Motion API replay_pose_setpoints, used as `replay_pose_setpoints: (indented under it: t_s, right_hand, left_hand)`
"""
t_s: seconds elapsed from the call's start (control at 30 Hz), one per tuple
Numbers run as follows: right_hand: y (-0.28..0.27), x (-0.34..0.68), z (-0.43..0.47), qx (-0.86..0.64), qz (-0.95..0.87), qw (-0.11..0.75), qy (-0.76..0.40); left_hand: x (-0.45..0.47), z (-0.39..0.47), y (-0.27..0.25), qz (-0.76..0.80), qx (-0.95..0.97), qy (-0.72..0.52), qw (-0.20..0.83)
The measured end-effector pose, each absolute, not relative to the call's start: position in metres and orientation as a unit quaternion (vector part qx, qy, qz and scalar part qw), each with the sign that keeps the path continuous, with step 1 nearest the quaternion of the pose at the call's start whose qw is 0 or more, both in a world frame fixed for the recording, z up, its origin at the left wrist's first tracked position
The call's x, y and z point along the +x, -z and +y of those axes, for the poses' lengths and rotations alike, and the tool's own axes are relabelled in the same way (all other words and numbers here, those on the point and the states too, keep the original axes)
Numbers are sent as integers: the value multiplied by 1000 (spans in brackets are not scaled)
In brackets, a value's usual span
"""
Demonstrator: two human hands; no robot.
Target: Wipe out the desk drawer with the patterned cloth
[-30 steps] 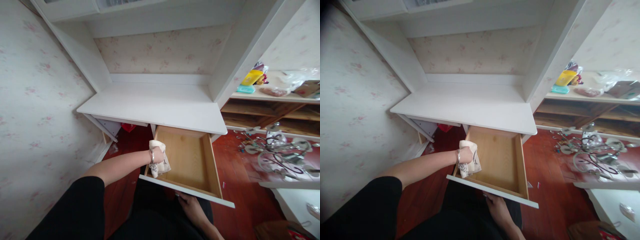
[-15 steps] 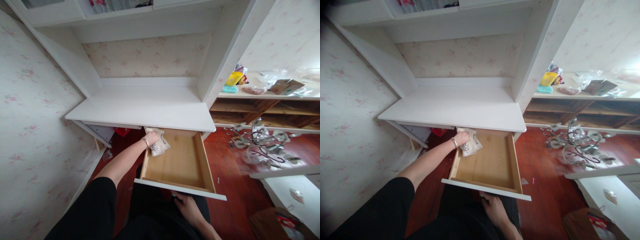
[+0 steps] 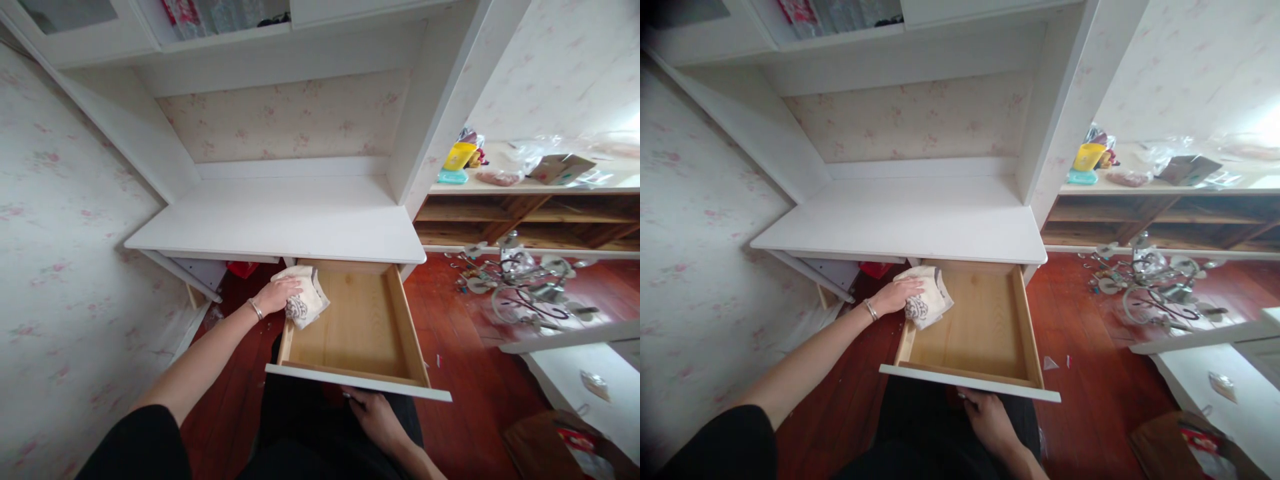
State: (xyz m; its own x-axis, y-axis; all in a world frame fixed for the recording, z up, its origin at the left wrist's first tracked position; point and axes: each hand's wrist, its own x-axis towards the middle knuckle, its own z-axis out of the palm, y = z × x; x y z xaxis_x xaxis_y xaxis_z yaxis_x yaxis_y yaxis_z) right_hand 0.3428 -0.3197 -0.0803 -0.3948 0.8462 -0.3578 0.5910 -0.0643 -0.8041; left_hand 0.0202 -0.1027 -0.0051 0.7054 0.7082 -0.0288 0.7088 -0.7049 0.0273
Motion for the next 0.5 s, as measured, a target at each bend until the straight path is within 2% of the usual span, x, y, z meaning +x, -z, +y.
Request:
replay_pose_setpoints:
  t_s: [0.17, 0.5]
  right_hand:
    - [79, 343, -316, -534, -679, 123, -489]
    - [77, 343, -314, -529, -676, 127, -498]
  left_hand:
    - [6, -160, -21, 395, 907, 14, 146]
    - [11, -231, -58, 443, 846, 124, 268]
